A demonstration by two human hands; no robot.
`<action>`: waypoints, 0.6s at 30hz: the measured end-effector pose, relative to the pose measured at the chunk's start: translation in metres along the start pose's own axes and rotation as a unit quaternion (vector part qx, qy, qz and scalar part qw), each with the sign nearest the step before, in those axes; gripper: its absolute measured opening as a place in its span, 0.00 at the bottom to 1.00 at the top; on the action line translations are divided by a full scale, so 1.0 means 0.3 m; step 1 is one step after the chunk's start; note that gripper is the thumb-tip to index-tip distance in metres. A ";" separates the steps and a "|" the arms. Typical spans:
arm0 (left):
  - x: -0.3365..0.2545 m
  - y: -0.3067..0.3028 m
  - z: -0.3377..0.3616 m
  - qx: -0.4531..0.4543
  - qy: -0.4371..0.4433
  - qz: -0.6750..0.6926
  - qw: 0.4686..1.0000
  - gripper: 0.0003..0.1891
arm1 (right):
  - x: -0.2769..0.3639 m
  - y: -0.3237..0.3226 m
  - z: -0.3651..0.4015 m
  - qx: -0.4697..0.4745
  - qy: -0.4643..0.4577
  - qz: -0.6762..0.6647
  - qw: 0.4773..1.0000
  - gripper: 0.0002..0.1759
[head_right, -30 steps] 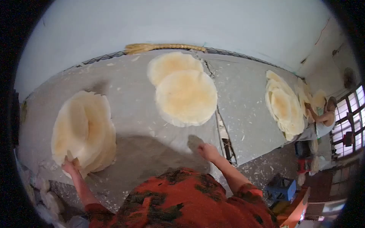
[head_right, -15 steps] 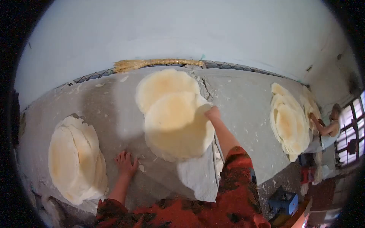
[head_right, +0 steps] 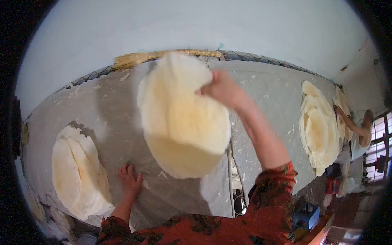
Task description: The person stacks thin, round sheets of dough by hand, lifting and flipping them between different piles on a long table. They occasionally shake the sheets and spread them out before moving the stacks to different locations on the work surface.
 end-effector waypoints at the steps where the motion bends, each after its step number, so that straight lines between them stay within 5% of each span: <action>1: -0.003 -0.009 -0.007 -0.009 0.004 0.000 1.000 0.24 | 0.043 -0.036 -0.018 -0.002 -0.007 -0.024 1.000 0.16; 4: 0.001 -0.013 -0.011 -0.007 -0.005 0.003 1.000 0.24 | -0.082 -0.082 -0.240 0.056 0.050 -0.202 0.976 0.15; 6: -0.009 -0.038 -0.016 0.008 -0.010 -0.008 1.000 0.24 | -0.276 -0.068 -0.440 0.080 0.090 -0.196 0.973 0.15; 8: 0.000 -0.048 -0.026 0.024 -0.025 -0.023 0.999 0.24 | -0.411 -0.085 -0.612 -0.067 0.060 0.237 0.967 0.16; 10: -0.002 -0.044 -0.025 0.026 -0.019 -0.009 0.999 0.24 | -0.577 -0.099 -0.792 -0.189 0.068 0.491 0.848 0.19; 12: 0.011 -0.043 -0.025 0.042 -0.040 0.003 0.998 0.24 | -0.719 -0.145 -0.906 -0.190 0.004 0.386 0.903 0.19; 14: 0.024 -0.029 -0.020 0.058 -0.056 0.021 0.997 0.24 | -0.685 -0.150 -0.867 -0.150 0.078 0.272 0.947 0.19; 16: 0.025 -0.027 -0.016 0.044 -0.043 0.037 0.997 0.25 | -0.710 -0.165 -0.891 -0.115 0.076 0.022 0.990 0.20; 18: 0.040 -0.013 -0.006 0.049 -0.051 0.030 0.997 0.25 | -0.661 -0.164 -0.879 -0.151 0.056 0.056 0.985 0.20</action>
Point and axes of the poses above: each hand's wrist, its own z-axis away from the middle knuckle, its own y-axis out of the palm, x = y × z, the point moved 8 cm from there along -z, towards the middle knuckle, and after that the axes turned 15 degrees about y, right-handed, at the moved point
